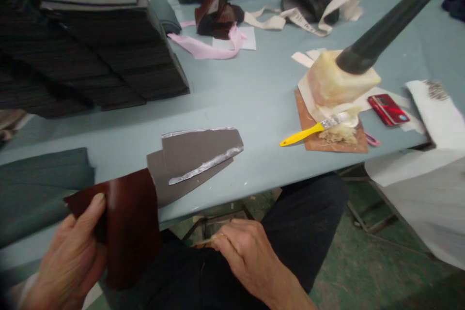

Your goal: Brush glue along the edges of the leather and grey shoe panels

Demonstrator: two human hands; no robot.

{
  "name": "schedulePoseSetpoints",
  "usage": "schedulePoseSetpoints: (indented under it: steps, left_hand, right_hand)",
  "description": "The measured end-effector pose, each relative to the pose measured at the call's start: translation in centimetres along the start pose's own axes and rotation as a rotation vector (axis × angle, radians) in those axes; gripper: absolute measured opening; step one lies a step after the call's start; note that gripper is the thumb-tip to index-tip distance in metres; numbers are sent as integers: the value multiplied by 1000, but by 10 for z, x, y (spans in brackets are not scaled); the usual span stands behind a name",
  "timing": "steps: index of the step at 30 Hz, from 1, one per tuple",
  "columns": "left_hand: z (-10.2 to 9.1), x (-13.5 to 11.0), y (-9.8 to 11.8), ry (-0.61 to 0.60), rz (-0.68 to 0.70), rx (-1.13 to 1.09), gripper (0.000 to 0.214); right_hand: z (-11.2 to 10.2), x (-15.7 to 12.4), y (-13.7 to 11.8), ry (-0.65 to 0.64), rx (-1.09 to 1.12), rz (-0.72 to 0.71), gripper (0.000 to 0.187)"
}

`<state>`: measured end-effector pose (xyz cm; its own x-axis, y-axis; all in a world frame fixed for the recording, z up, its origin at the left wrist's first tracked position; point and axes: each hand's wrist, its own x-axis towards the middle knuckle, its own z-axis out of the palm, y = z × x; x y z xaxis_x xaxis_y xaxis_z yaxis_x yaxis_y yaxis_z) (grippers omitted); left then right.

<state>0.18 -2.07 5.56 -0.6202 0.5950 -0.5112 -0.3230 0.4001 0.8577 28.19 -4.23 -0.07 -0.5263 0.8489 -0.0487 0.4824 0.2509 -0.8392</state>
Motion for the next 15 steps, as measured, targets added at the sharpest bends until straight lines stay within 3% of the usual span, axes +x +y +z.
schedulePoseSetpoints:
  steps: [5,9,12,15]
  left_hand:
    - [17,-5,-1,-12,-16,-53,67]
    - [12,-6,-4,-48,-54,-80,64]
    - [7,-8,-5,-65,-77,-75,63]
    - [-3,-18,-6,-69,-20,-37,58]
  right_hand:
    - [1,9,-6,7,-75,-45,50]
    - [7,13,-14,51,14,30,24]
    - [11,15,-21,69,38,64,37]
    - [15,16,-28,93,189,154,24]
